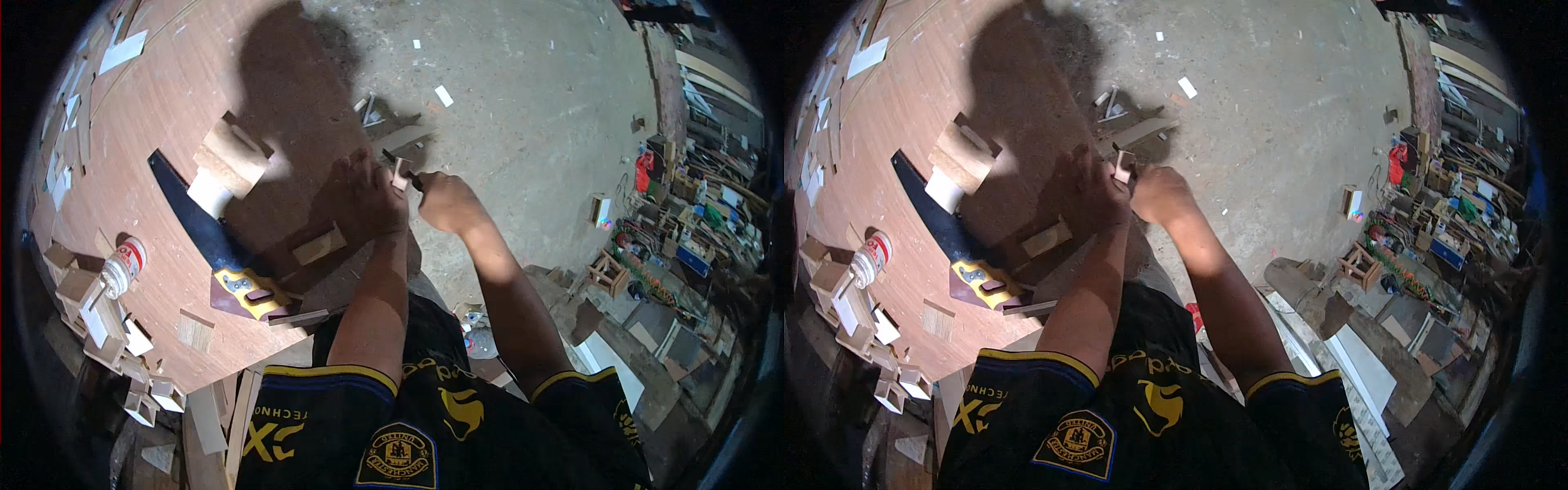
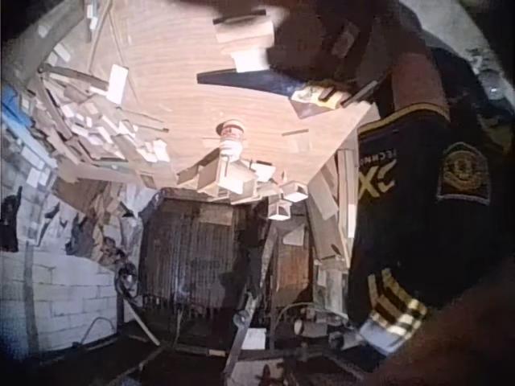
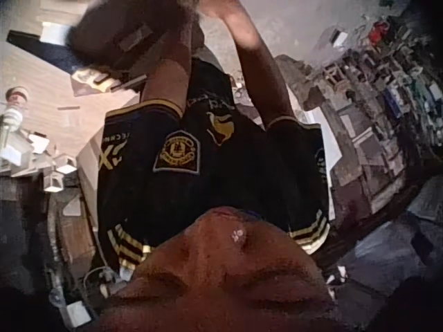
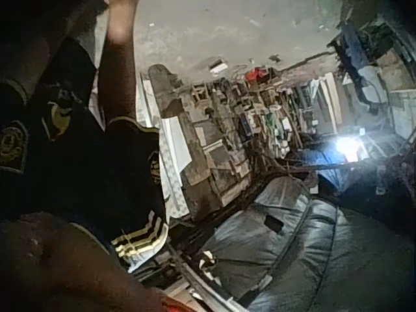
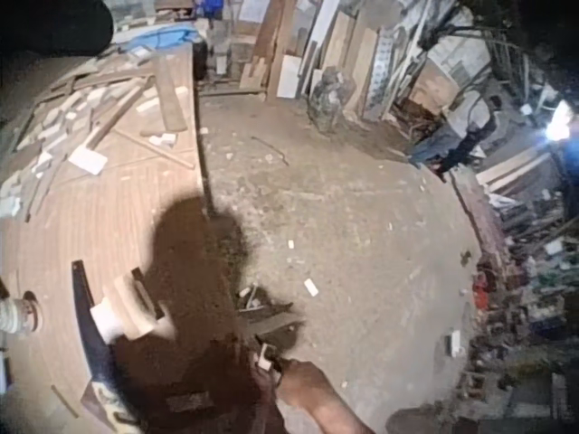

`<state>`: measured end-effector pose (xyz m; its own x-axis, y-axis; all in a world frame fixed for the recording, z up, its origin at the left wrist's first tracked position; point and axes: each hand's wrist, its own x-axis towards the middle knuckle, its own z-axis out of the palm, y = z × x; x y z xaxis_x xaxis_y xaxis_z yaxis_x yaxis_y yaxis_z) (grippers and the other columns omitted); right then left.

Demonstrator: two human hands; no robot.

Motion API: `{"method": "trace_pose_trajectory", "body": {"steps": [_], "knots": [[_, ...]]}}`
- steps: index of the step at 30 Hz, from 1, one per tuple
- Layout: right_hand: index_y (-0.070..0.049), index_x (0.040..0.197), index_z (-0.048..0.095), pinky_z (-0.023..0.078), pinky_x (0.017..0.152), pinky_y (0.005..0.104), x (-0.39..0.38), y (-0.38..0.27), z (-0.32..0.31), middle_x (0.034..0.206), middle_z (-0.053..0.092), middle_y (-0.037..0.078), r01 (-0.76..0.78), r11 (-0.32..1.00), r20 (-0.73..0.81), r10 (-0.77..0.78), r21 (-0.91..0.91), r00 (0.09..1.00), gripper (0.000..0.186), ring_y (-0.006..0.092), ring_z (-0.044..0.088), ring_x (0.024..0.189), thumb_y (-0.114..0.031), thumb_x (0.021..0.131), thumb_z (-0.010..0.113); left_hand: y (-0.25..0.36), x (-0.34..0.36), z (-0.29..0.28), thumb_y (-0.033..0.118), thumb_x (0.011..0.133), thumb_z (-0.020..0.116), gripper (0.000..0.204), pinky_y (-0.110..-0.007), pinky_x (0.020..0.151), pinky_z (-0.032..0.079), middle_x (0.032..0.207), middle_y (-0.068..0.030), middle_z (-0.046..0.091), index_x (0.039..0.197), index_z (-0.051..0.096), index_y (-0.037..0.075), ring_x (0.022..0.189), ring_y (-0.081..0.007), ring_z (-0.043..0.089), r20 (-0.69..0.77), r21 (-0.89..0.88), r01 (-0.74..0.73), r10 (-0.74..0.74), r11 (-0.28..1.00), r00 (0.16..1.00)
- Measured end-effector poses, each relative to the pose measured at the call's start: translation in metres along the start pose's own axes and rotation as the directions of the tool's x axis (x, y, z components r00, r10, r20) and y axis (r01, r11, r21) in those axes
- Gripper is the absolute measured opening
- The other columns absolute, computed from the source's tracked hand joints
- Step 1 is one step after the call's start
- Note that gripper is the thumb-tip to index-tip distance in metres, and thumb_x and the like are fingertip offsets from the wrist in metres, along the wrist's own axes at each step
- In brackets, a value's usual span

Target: Using a handsaw and a chisel to cut and carve small wooden blocks on a workbench.

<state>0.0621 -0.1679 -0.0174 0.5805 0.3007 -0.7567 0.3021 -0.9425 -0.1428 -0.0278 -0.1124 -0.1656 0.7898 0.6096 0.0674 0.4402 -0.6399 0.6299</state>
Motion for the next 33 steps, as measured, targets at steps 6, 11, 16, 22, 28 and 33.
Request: {"method": "trace_pose_trajectory", "body": {"steps": [6,11,16,22,28,33], "knots": [[0.000,0.102,0.064,0.052,0.084,0.0477,-0.014,-0.006,-0.030,0.098,0.066,0.026,0.095,0.994,0.081,-0.091,-0.048,0.993,0.029,0.0411,0.064,0.095,-0.006,0.077,0.050,-0.006,0.004,-0.009,0.015,0.080,0.068,0.016,-0.065,0.107,0.026,0.139,-0.0166,0.048,0.092,0.059,0.008,0.136,-0.0443,0.035,-0.101,0.081,-0.029,0.037,0.996,0.994],[0.000,0.100,0.065,0.051,0.083,0.0480,-0.011,0.001,0.001,0.097,0.066,0.026,-0.009,0.999,-0.103,0.005,-0.038,0.995,0.028,0.0412,0.064,0.094,-0.005,0.077,0.050,0.011,0.006,-0.004,0.012,0.082,0.065,0.012,-0.061,0.108,0.028,0.140,-0.0181,0.046,0.091,0.058,0.007,0.136,-0.0447,0.034,-0.050,0.067,-0.039,0.043,0.997,0.998],[-0.002,0.104,0.065,0.050,0.087,0.0478,-0.020,-0.009,-0.031,0.100,0.065,0.026,0.124,0.990,0.104,-0.116,-0.070,0.988,0.032,0.0415,0.063,0.096,-0.008,0.078,0.050,0.007,0.007,-0.018,0.006,0.081,0.057,0.010,-0.057,0.107,0.030,0.138,-0.0177,0.049,0.089,0.060,0.004,0.135,-0.0424,0.036,-0.122,0.115,-0.047,0.061,0.992,0.991],[-0.002,0.106,0.065,0.050,0.086,0.0486,0.000,0.013,0.010,0.100,0.065,0.026,0.044,0.999,-0.011,-0.044,0.002,0.999,0.034,0.0402,0.064,0.096,-0.007,0.076,0.050,0.013,0.006,-0.016,0.014,0.081,0.067,0.017,-0.058,0.108,0.032,0.132,-0.0177,0.052,0.089,0.056,0.004,0.131,-0.0428,0.040,-0.112,0.126,-0.069,0.084,0.990,0.990],[-0.003,0.103,0.066,0.051,0.085,0.0476,-0.001,-0.005,-0.005,0.100,0.065,0.026,0.008,0.997,0.031,-0.006,-0.072,1.000,0.031,0.0398,0.063,0.097,-0.008,0.077,0.050,0.014,0.007,-0.011,0.009,0.083,0.065,0.015,-0.062,0.103,0.035,0.133,-0.0193,0.052,0.092,0.055,0.003,0.130,-0.0476,0.041,-0.145,-0.005,-0.053,0.052,0.999,0.988],[-0.004,0.105,0.066,0.051,0.086,0.0476,0.001,-0.001,-0.025,0.100,0.067,0.024,0.121,0.990,0.120,-0.112,-0.077,0.986,0.032,0.0398,0.064,0.096,-0.008,0.079,0.048,0.004,0.001,-0.008,0.005,0.082,0.052,0.003,-0.054,0.103,0.036,0.135,-0.0194,0.051,0.079,0.052,0.006,0.131,-0.0417,0.041,-0.199,0.011,-0.029,0.030,1.000,0.979]]}}
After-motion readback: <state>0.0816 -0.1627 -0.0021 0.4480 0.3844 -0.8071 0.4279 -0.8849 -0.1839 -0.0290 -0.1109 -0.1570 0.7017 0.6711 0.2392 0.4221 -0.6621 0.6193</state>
